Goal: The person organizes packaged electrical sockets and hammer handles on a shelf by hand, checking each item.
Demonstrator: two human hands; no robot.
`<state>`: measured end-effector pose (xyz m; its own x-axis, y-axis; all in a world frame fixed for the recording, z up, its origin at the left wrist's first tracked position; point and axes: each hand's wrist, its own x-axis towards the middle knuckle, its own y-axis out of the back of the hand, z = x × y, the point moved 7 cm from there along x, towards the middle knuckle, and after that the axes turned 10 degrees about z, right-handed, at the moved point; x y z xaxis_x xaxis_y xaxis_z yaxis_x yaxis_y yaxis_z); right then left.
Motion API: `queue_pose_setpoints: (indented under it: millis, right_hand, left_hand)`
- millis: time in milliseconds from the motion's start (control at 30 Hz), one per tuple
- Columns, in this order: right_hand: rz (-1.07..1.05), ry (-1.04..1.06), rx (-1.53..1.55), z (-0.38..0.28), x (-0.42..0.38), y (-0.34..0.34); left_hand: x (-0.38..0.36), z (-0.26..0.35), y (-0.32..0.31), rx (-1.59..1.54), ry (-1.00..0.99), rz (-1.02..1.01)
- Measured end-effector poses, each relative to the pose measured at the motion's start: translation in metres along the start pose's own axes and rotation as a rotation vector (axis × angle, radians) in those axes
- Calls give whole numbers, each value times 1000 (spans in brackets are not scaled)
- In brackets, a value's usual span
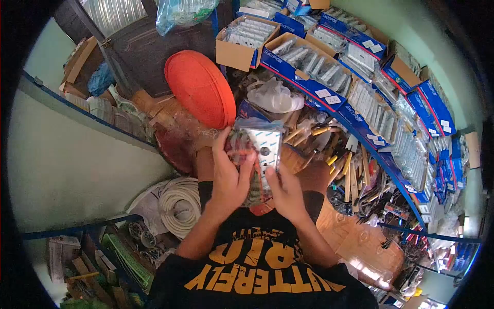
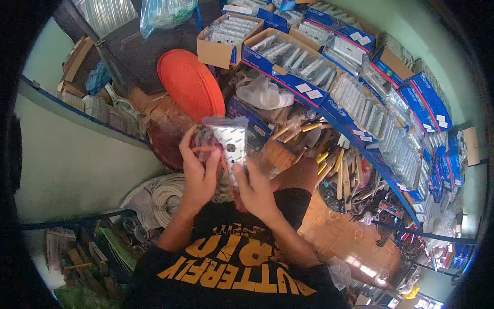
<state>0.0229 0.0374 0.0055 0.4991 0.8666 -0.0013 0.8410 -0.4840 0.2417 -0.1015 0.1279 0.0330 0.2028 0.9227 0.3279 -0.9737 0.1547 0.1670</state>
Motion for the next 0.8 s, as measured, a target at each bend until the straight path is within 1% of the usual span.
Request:
queue_pose_setpoints:
  millis: [33, 100, 167, 200, 267, 300, 367, 400, 433, 467, 500, 533, 567, 600, 633, 667, 700, 767, 800]
  right_hand:
    - [-18, 38, 25, 3, -2, -4]
    - [-36, 74, 52, 0, -5, -5]
    - [-75, -39, -16, 0, -3, -4]
    - [-74, -38, -14, -1, -1, -5]
    - [51, 106, 52, -12, 6, 3]
    - [55, 103, 53, -5, 13, 3]
    - [82, 106, 216, 12, 29, 7]
    - [-5, -8, 258, 17, 31, 5]
    - [-9, -12, 255, 26, 34, 2]
    - [-30, -102, 306, 47, 35, -5]
    - [-50, -197, 355, 54, 35, -12]
    - [-13, -184, 87, 50, 36, -10]
    - [-18, -182, 86, 51, 36, -18]
    - [148, 24, 88, 38, 39, -16]
    - [170, 140, 76, 28, 38, -13]
    - [195, 255, 62, 15, 36, -11]
    - [199, 252, 64, 21, 37, -12]
    - [81, 55, 444, 45, 47, -19]
    - [-54, -221, 627, 58, 46, -19]
  left_hand:
    - [7, 1, 1, 101, -69, -1]
    - [21, -1, 6, 70, 36, -55]
    - [28, 24, 7, 437, -307, -79]
    - [24, 24, 3, 438, -309, -80]
    - [6, 3, -2, -184, 90, -31]
    - [-4, -5, -4, -184, 91, -35]
    - [-28, -37, -16, -596, 362, -60]
    - [-33, -36, -21, -706, 383, 11]
    - [-31, -36, -19, -706, 386, 16]
    - [-27, -37, -19, -552, 400, -21]
    - [-23, -38, -19, -398, 415, -58]
    - [-15, -33, -20, -392, 257, -63]
    - [-14, -32, -23, -391, 256, -58]
    - [-12, -26, -26, -362, 199, -14]
    - [-11, -19, -28, -333, 141, 30]
    - [-13, -17, -30, -314, 161, 48]
    - [-16, -20, -29, -312, 162, 44]
    - [-21, -23, -43, -234, 82, -156]
    - [-21, -15, -46, -192, 61, -247]
